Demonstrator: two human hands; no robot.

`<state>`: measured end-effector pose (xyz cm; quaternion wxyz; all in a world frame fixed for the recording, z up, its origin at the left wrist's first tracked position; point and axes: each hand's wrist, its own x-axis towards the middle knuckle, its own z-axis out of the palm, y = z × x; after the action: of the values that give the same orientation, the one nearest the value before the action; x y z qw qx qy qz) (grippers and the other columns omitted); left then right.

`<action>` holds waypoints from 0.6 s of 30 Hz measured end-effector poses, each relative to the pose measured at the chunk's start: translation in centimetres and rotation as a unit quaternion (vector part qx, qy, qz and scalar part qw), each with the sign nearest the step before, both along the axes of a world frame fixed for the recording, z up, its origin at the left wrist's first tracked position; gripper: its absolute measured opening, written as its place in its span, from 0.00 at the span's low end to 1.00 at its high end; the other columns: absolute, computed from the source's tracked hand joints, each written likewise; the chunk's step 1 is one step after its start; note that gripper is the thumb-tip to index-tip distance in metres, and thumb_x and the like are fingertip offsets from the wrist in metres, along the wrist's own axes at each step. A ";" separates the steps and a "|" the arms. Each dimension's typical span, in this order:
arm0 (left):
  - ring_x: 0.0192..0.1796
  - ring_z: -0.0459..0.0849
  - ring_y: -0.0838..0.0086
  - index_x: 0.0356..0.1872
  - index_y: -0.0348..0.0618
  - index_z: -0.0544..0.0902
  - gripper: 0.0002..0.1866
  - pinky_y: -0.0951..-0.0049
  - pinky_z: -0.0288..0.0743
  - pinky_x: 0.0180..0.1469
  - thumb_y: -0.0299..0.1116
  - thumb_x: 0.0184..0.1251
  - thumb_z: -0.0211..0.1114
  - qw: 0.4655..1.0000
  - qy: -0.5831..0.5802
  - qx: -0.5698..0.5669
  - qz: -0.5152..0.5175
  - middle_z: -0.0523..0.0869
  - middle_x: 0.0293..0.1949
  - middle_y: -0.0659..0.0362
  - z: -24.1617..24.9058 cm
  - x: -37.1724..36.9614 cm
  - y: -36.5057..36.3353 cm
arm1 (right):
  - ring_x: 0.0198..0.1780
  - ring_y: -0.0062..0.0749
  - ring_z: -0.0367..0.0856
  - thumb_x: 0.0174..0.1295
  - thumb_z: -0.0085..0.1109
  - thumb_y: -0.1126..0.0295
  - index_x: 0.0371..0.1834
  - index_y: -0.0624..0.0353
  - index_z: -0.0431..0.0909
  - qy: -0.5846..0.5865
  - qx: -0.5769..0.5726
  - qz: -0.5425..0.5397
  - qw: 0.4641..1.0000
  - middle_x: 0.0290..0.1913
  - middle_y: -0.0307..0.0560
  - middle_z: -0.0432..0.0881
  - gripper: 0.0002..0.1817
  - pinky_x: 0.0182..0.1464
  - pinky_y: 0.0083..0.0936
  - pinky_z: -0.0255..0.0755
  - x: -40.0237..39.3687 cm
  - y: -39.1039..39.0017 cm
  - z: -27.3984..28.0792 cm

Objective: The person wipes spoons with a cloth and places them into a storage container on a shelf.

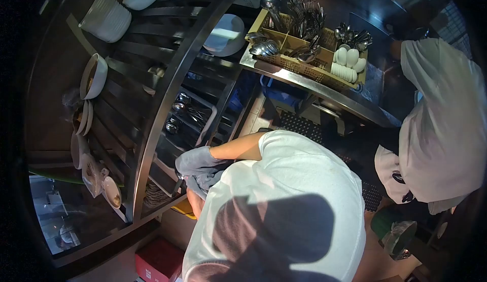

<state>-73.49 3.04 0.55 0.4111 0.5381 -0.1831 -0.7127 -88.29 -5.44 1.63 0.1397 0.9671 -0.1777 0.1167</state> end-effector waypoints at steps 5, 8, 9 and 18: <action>0.45 0.81 0.64 0.43 0.28 0.78 0.14 0.71 0.72 0.45 0.26 0.62 0.49 0.917 -0.334 -0.201 -0.082 0.83 0.41 0.53 -0.1 0.4 -0.8 | 0.29 0.24 0.78 0.56 0.52 0.70 0.28 0.49 0.80 -0.034 -0.066 -0.087 0.993 0.27 0.35 0.78 0.06 0.29 0.29 0.72 0.8 0.6 0.6; 0.39 0.82 0.59 0.40 0.27 0.78 0.13 0.69 0.71 0.42 0.22 0.57 0.49 0.878 -0.413 -0.235 -0.054 0.84 0.35 0.46 -1.1 0.0 -0.9 | 0.27 0.21 0.74 0.53 0.55 0.71 0.22 0.48 0.79 -0.120 0.178 -0.123 0.969 0.22 0.34 0.76 0.06 0.28 0.29 0.70 0.9 0.9 0.8; 0.38 0.82 0.56 0.41 0.28 0.77 0.13 0.67 0.71 0.42 0.22 0.57 0.49 0.838 -0.485 -0.240 -0.069 0.84 0.35 0.42 -0.7 -0.1 -0.8 | 0.27 0.26 0.77 0.51 0.58 0.69 0.22 0.49 0.82 -0.076 0.233 -0.191 0.950 0.23 0.37 0.79 0.05 0.29 0.30 0.72 1.5 1.1 1.4; 0.43 0.77 0.51 0.45 0.24 0.71 0.15 0.63 0.67 0.48 0.30 0.67 0.53 0.814 -0.507 -0.279 -0.050 0.78 0.41 0.35 0.1 -1.1 -0.1 | 0.29 0.42 0.81 0.47 0.60 0.62 0.22 0.58 0.83 -0.275 0.349 -0.201 0.873 0.26 0.48 0.82 0.11 0.29 0.38 0.74 1.1 -0.7 0.9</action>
<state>-74.54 2.93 0.61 0.3564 0.6752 -0.5834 -0.2769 -87.22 -6.16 2.54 -0.2410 0.8253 -0.4288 0.2773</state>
